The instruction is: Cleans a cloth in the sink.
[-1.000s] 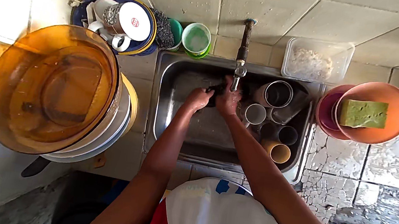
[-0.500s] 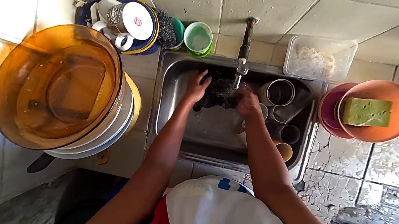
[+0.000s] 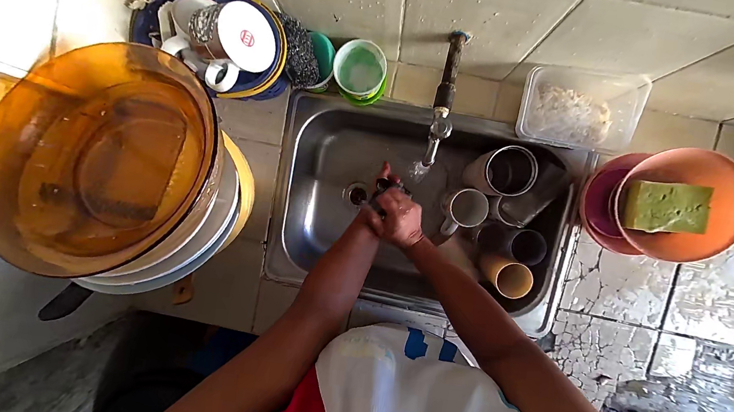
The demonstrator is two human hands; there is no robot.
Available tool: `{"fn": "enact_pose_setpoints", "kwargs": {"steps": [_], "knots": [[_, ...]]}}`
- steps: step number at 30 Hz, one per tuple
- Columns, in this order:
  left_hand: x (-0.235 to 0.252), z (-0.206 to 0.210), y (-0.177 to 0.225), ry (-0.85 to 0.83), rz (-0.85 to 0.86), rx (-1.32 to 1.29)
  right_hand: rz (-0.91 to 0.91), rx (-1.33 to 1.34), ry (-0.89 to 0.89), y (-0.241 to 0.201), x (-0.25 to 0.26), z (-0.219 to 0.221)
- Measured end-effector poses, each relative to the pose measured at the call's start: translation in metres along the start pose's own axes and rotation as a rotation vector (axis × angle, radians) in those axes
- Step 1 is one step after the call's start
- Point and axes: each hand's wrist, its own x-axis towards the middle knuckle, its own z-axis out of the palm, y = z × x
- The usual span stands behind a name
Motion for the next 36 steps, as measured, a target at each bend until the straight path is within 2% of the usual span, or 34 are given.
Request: {"fn": "enact_pose_setpoints", "kwargs": {"steps": [1, 3, 4, 6, 7, 9, 10, 11, 12, 14, 16, 17, 18, 20, 23, 26, 29, 31, 34, 35, 36], "knots": [[0.012, -0.014, -0.005, -0.052, -0.064, 0.015, 0.125, -0.072, -0.021, 0.012, 0.006, 0.000], [0.030, -0.010, -0.009, 0.114, -0.219, -0.014, 0.424, -0.183, -0.144, 0.029, 0.020, -0.007], [0.035, -0.008, -0.004, 0.154, -0.267, 0.068, 0.560, -0.225, -0.227, 0.038, 0.030, -0.011], [0.037, -0.017, 0.013, 0.182, -0.277, 0.201, 0.777, -0.248, -0.321, 0.053, 0.045, -0.018], [0.038, -0.023, 0.023, 0.220, -0.230, 0.208, 0.904, -0.178, -0.307, 0.060, 0.050, -0.021], [0.047, -0.041, 0.042, 0.408, -0.040, 0.240, 1.101, 0.087, -0.142, 0.073, 0.059, -0.023], [0.051, -0.053, 0.049, 0.509, 0.069, 0.285, 1.166, 0.302, 0.011, 0.076, 0.060, -0.024], [0.053, -0.067, 0.056, 0.523, 0.133, 0.387, 1.198, 0.509, 0.159, 0.076, 0.060, -0.025], [0.051, -0.075, 0.062, 0.473, 0.151, 0.571, 1.183, 0.652, 0.266, 0.078, 0.060, -0.026], [0.043, -0.069, 0.065, 0.363, 0.176, 1.135, 1.057, 0.772, 0.348, 0.085, 0.054, -0.027], [0.033, -0.049, 0.049, 0.154, 0.317, 1.553, 0.968, 0.790, 0.298, 0.084, 0.047, -0.029], [0.033, -0.039, 0.037, 0.024, 0.398, 1.614, 0.918, 0.774, 0.244, 0.080, 0.045, -0.033], [0.037, -0.029, 0.026, -0.088, 0.442, 1.616, 0.875, 0.767, 0.184, 0.077, 0.045, -0.039], [0.050, -0.013, 0.010, -0.227, 0.410, 1.577, 0.858, 0.800, 0.105, 0.069, 0.045, -0.049], [0.068, -0.007, -0.005, -0.359, 0.354, 1.468, 0.938, 0.957, 0.136, 0.055, 0.039, -0.065], [0.063, -0.008, -0.016, -0.419, 0.323, 1.332, 0.978, 1.201, 0.230, 0.045, 0.033, -0.076], [0.053, -0.001, -0.009, -0.350, 0.214, 1.213, 1.050, 1.301, 0.405, 0.049, 0.032, -0.071], [0.059, -0.008, -0.004, -0.214, 0.212, 1.168, 1.126, 1.069, 0.501, 0.054, 0.039, -0.060], [0.039, -0.005, 0.015, -0.034, 0.285, 1.114, 1.109, 0.560, 0.289, 0.063, 0.043, -0.036], [0.031, -0.001, 0.021, -0.016, 0.334, 1.093, 1.098, 0.520, 0.213, 0.064, 0.044, -0.025], [0.025, 0.002, 0.025, -0.013, 0.373, 1.072, 1.095, 0.593, 0.166, 0.064, 0.043, -0.014]]}}
